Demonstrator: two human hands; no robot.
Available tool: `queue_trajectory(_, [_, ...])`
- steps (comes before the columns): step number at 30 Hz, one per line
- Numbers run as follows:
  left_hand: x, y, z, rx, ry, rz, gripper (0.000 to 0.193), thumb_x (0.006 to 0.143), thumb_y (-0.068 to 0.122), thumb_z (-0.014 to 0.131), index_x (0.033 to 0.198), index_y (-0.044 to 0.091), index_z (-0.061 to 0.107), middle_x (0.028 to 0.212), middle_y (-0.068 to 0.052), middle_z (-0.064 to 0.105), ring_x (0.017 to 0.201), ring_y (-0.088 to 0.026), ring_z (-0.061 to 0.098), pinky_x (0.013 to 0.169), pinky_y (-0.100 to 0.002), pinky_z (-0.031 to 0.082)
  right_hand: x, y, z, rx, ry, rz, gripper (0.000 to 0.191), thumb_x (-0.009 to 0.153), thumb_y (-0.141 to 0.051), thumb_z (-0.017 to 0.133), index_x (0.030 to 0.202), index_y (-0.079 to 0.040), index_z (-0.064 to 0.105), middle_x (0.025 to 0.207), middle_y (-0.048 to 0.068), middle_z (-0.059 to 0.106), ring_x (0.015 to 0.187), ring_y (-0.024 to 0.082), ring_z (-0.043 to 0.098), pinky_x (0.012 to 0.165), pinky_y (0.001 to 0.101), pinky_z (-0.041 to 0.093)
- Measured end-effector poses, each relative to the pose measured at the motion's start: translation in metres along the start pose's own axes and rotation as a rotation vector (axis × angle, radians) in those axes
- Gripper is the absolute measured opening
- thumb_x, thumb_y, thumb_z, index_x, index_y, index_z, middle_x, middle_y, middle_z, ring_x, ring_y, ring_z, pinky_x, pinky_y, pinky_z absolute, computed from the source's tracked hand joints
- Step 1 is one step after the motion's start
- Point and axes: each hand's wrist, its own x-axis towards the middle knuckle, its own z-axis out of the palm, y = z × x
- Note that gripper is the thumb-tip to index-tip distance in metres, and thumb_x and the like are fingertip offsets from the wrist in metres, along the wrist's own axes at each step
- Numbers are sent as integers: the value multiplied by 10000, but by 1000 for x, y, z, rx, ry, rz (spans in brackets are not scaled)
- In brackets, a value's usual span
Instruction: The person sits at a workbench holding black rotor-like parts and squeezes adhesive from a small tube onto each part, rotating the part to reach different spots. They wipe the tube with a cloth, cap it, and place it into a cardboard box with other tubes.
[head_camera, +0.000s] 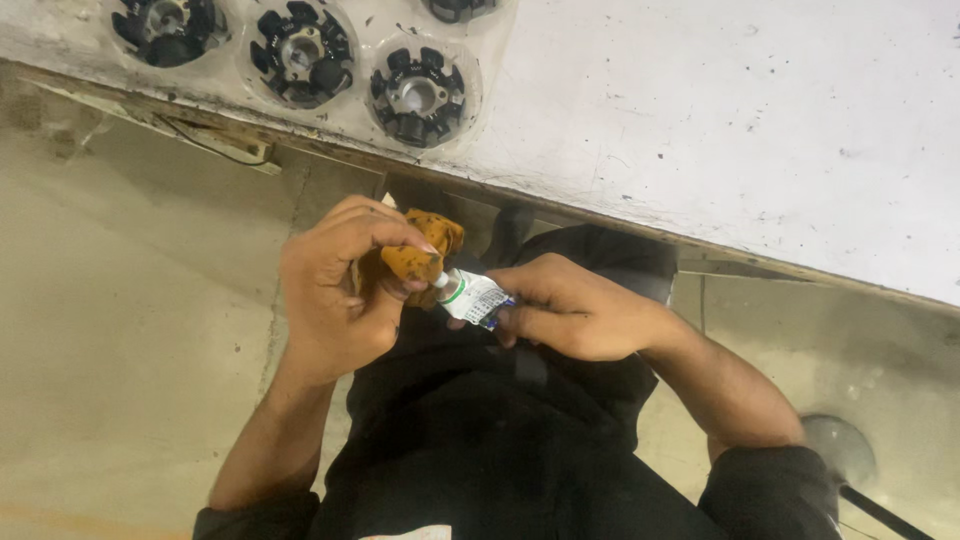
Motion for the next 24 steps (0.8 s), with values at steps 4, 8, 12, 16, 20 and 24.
queue_trajectory(4, [-1,4,-2,12,11,18,305,768,-153,703,1008,36,706,950,-81,707,901,-195,691,818,-281,537,-1,6,6,17,38,-2,304,948,-57,527,1173,4,721,762,31,679,698,106,633,663,264,525])
queue_trajectory(8, [-4,13,2,40,10,35,312,752,-150,715,1003,35,709,951,-85,708,937,-200,694,838,-291,546,-4,15,18,207,126,180,328,941,-34,507,1138,-1,767,680,23,626,572,67,533,536,236,444])
queue_trajectory(12, [-6,16,9,54,-7,55,296,757,-141,751,992,34,708,937,-81,703,952,-194,690,835,-286,546,-9,21,23,333,136,215,260,1011,-64,538,1164,21,730,654,35,581,526,73,516,486,246,419])
queue_trajectory(16, [-10,11,9,-173,-11,-52,243,880,-144,723,1067,9,692,996,-77,687,926,-133,658,807,-233,544,-20,21,21,319,38,-18,250,1048,-179,627,1246,-41,561,923,41,726,802,104,706,742,265,583])
queue_trajectory(20, [-18,9,10,-279,-35,-118,208,922,-135,717,1087,-13,679,1033,-83,652,918,-101,628,798,-212,514,-26,26,21,2,89,-283,324,1037,-217,729,1261,-22,598,1104,88,785,1038,178,776,911,298,624])
queue_trajectory(24, [-17,12,15,-316,-30,-111,233,879,-149,677,1068,-12,680,1066,-89,661,977,-129,639,849,-249,534,-31,35,27,-135,236,-355,360,894,-227,782,1140,6,661,939,71,719,818,135,690,723,271,521])
